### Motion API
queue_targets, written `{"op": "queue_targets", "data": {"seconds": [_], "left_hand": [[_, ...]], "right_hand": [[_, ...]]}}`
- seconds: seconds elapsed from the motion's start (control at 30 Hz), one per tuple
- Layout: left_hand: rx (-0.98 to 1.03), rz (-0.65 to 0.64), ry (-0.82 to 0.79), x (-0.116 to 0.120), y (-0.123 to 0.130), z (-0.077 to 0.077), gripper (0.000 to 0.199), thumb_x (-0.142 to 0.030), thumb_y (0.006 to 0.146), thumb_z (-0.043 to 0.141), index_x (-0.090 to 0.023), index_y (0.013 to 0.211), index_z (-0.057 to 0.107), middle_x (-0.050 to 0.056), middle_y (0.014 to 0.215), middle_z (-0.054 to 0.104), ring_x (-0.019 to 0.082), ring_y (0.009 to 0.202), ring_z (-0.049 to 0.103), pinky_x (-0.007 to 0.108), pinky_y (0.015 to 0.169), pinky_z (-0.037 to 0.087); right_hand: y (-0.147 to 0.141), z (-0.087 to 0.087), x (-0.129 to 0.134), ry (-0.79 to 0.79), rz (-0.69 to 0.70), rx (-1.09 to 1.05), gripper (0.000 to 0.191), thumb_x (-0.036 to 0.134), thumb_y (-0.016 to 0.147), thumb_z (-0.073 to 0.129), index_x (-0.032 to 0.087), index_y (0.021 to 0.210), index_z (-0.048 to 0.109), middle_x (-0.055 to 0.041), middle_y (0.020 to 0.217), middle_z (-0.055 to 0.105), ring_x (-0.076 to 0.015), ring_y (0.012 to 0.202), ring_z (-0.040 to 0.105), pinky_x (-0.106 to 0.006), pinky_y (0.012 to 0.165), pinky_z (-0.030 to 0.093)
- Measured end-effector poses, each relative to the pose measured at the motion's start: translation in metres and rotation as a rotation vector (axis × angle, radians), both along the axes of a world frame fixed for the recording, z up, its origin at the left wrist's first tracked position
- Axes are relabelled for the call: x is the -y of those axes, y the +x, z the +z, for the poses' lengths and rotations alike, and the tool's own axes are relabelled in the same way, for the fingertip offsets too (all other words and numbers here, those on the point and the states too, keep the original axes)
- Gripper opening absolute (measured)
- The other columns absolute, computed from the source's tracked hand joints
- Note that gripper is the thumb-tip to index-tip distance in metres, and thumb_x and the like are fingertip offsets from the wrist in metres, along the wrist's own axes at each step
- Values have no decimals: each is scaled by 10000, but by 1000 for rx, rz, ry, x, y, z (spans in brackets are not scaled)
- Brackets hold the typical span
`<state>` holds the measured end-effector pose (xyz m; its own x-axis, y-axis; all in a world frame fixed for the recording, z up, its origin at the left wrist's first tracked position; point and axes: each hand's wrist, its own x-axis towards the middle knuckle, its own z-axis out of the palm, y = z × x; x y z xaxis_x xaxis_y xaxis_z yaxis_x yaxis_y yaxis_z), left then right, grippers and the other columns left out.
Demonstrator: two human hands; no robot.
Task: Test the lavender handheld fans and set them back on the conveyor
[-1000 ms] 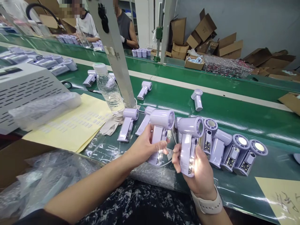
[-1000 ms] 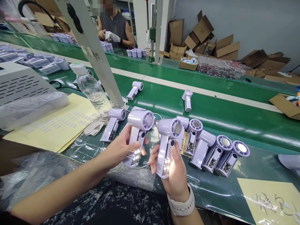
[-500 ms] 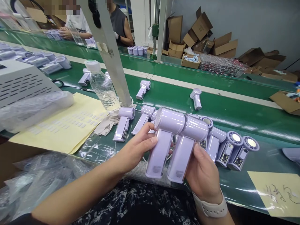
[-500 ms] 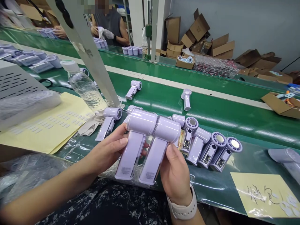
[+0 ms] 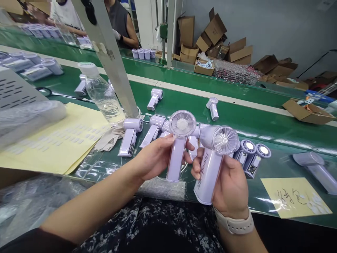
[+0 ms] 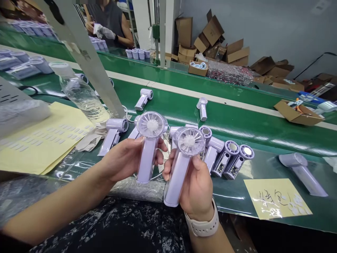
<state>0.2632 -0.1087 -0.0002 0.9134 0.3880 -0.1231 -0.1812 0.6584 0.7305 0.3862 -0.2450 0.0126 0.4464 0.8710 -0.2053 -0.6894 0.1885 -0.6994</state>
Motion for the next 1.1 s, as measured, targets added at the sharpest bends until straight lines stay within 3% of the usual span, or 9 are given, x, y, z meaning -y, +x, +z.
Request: {"op": "queue_targets", "data": {"seconds": [0.17,0.27,0.37,0.5,0.67,0.83,0.97,1.03,1.1], "left_hand": [[-18,32,102,2,-10,-1,345,-303,837,684,-162,1147,631,83,1056,747,248,881,738,321,717,543],[-55,111,201,3,-16,-5,411,-260,835,748,-190,1208,592,49,1015,754,208,922,731,301,794,542],[-93,109,264,2,-19,-9,454,-310,791,834,-202,1138,561,37,999,747,192,949,713,309,841,546],[-128,54,280,-1,-18,-14,583,-444,711,892,-200,1082,515,49,989,740,204,919,710,333,817,548],[-108,36,274,-2,-17,-18,571,-484,682,902,-206,969,493,11,905,707,167,818,683,287,731,504],[-129,-18,291,-4,-21,-10,586,-503,674,896,-207,970,486,34,966,681,165,801,672,292,710,489],[-189,19,550,-4,-25,-2,425,-355,775,820,-209,1022,506,58,1012,689,197,885,688,333,778,536],[-133,172,812,0,-26,-4,339,-271,800,784,-214,1045,556,62,1051,710,229,1009,696,383,906,543],[23,371,1081,6,-27,-8,245,-241,850,738,-242,1065,620,64,1148,743,257,1174,674,465,1096,459]], "right_hand": [[2,-6,3,81,-20,27,229,400,837,645,217,930,747,-60,885,715,-206,747,664,-285,540,550],[5,-16,2,55,-89,86,273,415,827,679,207,983,761,-58,862,747,-216,750,698,-369,701,618],[5,-26,-1,-50,-187,64,289,412,871,642,204,1040,750,-68,882,786,-227,788,737,-396,807,618],[2,-30,-3,-175,-199,53,254,363,902,589,189,1022,731,-90,847,806,-237,748,755,-378,721,626],[2,-30,-1,-270,-206,72,265,381,875,619,190,1017,734,-79,840,814,-252,720,764,-389,708,639],[4,-32,8,-321,-269,161,301,399,837,666,192,1043,738,-93,845,819,-288,733,778,-444,740,644],[11,-29,16,-183,-225,485,396,357,831,712,216,1201,710,-84,1002,817,-315,913,775,-498,881,608],[15,-25,21,-90,-213,813,495,267,774,799,236,1254,682,-83,1139,792,-327,1110,723,-495,983,564],[16,-21,26,64,-191,1122,537,221,754,843,273,1262,676,-68,1247,760,-326,1274,636,-520,1107,473]]}}
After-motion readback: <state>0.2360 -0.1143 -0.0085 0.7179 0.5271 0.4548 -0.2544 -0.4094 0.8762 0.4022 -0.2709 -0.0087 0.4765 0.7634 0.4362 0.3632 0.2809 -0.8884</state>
